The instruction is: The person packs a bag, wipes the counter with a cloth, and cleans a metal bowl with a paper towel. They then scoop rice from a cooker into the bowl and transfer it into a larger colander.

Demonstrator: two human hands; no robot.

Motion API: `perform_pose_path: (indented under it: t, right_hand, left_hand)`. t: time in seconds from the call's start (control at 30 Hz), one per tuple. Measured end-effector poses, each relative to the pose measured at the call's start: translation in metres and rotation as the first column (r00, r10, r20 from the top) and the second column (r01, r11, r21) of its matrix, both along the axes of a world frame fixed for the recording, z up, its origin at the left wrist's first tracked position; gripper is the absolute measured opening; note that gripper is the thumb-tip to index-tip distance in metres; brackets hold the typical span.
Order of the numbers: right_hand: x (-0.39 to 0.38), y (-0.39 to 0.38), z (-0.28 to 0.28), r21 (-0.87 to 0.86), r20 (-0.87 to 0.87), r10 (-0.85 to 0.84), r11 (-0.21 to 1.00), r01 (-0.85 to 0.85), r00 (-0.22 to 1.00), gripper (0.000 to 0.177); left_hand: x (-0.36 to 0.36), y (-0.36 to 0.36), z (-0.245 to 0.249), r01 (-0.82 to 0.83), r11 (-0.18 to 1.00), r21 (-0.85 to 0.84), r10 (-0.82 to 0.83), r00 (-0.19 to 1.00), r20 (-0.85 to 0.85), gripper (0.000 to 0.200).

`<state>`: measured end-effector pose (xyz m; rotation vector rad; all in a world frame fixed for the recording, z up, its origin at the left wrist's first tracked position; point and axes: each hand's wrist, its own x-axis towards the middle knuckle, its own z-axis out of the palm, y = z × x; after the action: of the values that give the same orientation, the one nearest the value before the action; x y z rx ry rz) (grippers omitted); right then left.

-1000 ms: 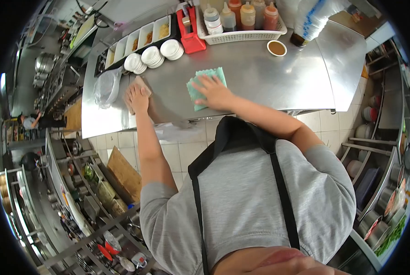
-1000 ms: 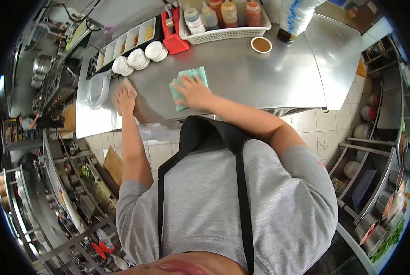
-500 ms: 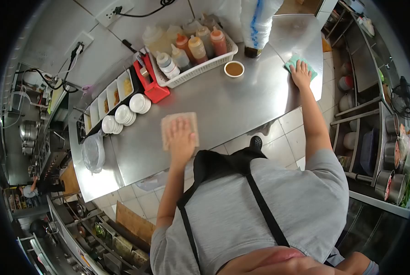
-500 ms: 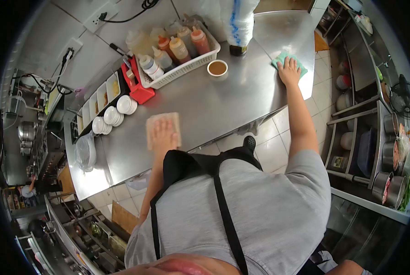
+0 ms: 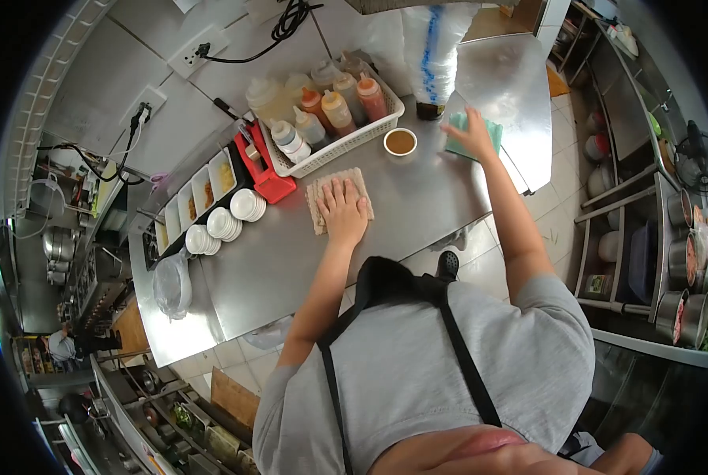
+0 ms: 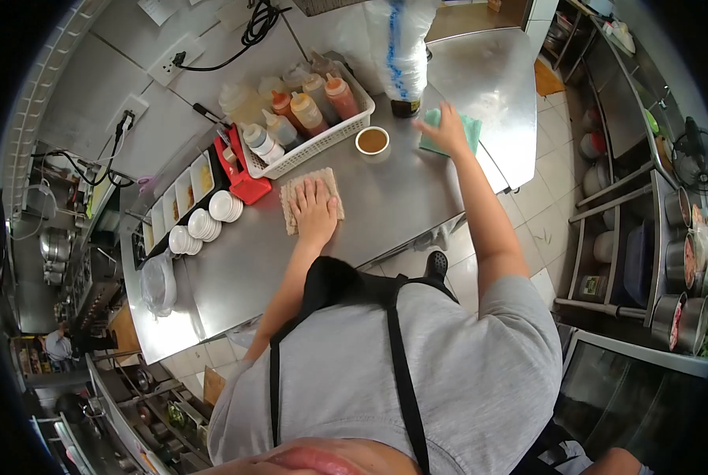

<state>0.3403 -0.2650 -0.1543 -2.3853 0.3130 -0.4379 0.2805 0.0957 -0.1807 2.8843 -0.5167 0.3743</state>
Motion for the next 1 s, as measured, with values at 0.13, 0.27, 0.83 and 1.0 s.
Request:
perform_pose_path:
  t: [0.13,0.27,0.83,1.0]
  right_hand:
    - [0.061,0.038,0.041,0.318,0.467,0.007,0.932,-0.175,0.884,0.101]
    - [0.075,0.045,0.044,0.346,0.519,0.002,0.914,-0.212,0.855,0.109]
    - [-0.213,-0.141,0.050,0.058,0.001,-0.094,0.994,0.093,0.996,0.036]
    - [-0.251,-0.225,0.045,-0.096,-0.041,0.176,0.979,-0.179,0.984,0.033]
  left_hand:
    - [-0.002,0.001,0.005,-0.009,1.000,-0.007,0.009,0.999,-0.041,0.057]
    - [0.000,-0.004,0.003,-0.024,1.000,-0.001,0.024,0.999,-0.039,0.058]
    - [-0.047,-0.040,0.052,-0.014,0.866,-0.501,0.066,0.994,0.086,0.039]
    - [-0.079,-0.215,0.089,-0.036,0.266,-0.963,-0.160,0.984,-0.081,0.027]
